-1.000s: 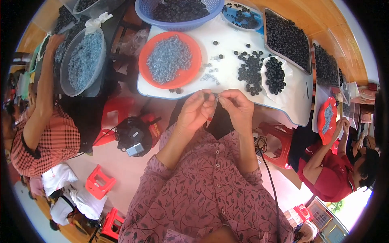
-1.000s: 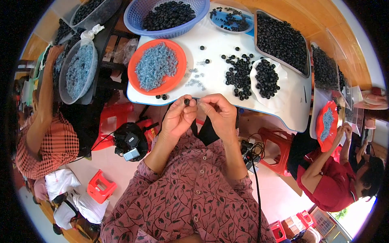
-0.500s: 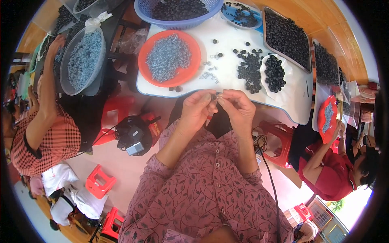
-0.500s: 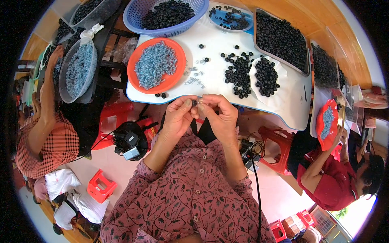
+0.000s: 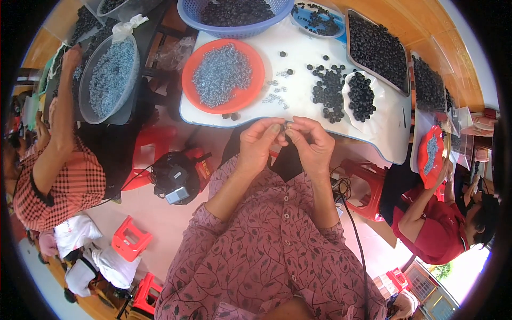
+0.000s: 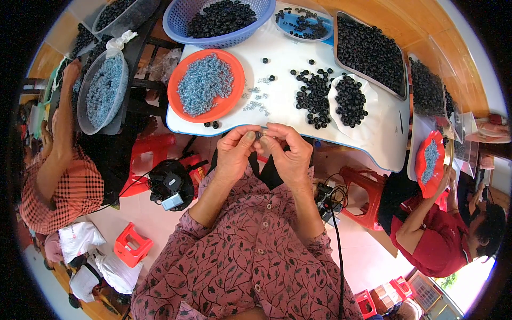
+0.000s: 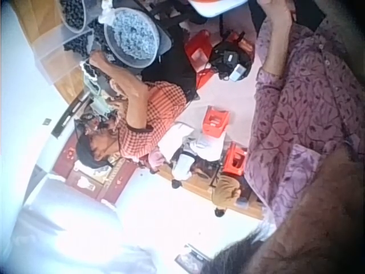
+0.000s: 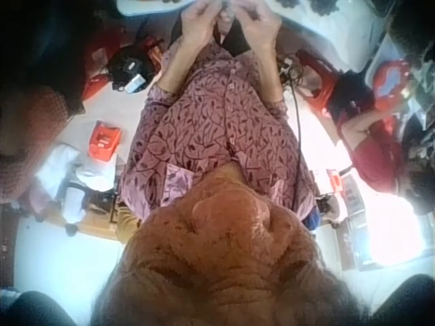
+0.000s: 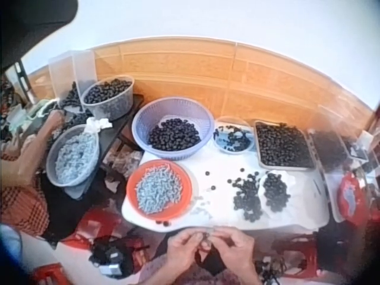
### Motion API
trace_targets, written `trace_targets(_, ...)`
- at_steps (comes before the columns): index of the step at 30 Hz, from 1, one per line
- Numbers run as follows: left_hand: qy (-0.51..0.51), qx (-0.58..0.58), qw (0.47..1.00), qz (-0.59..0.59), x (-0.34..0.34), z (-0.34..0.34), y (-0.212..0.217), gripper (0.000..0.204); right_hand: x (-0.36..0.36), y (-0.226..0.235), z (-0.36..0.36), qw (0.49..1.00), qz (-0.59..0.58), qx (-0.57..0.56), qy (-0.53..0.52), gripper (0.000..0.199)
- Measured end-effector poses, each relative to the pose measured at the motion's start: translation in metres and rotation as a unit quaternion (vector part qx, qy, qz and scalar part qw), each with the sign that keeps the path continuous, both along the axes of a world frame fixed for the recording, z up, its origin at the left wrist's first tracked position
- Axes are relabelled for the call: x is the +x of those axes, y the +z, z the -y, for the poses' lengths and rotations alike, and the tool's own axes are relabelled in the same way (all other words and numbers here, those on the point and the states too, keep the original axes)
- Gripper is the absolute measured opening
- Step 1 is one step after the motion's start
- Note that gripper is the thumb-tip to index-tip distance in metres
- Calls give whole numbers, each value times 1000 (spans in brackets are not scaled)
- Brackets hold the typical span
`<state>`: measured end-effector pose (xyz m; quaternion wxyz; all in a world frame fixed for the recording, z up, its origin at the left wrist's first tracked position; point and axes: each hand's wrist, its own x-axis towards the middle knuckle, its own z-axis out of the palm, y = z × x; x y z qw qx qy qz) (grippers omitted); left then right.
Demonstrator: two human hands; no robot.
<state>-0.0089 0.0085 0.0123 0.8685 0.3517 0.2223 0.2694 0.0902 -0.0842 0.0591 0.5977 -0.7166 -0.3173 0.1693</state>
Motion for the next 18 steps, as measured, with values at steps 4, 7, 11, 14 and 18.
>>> trace_targets(4, 0, 25, 1000, -15, 1, 1, 3, 18, 0, 2, -1, 1000, 28, -9, 8, 24)
trace_targets(7, -5, 39, 999, -28, 1, 1, 3, 17, 0, 3, 0, 1000, 20, -9, 10, 23)
trace_targets(11, -11, 57, 997, -47, 1, 2, -2, 17, 2, 3, 1, 999, 7, -24, 26, 22)
trace_targets(14, -28, 19, 998, -46, 1, 2, -9, 17, 2, 5, 2, 999, -6, -21, 32, 22)
trace_targets(18, -53, -42, 997, -30, 3, 2, -14, 18, 3, 8, 5, 999, 10, -34, 33, 20)
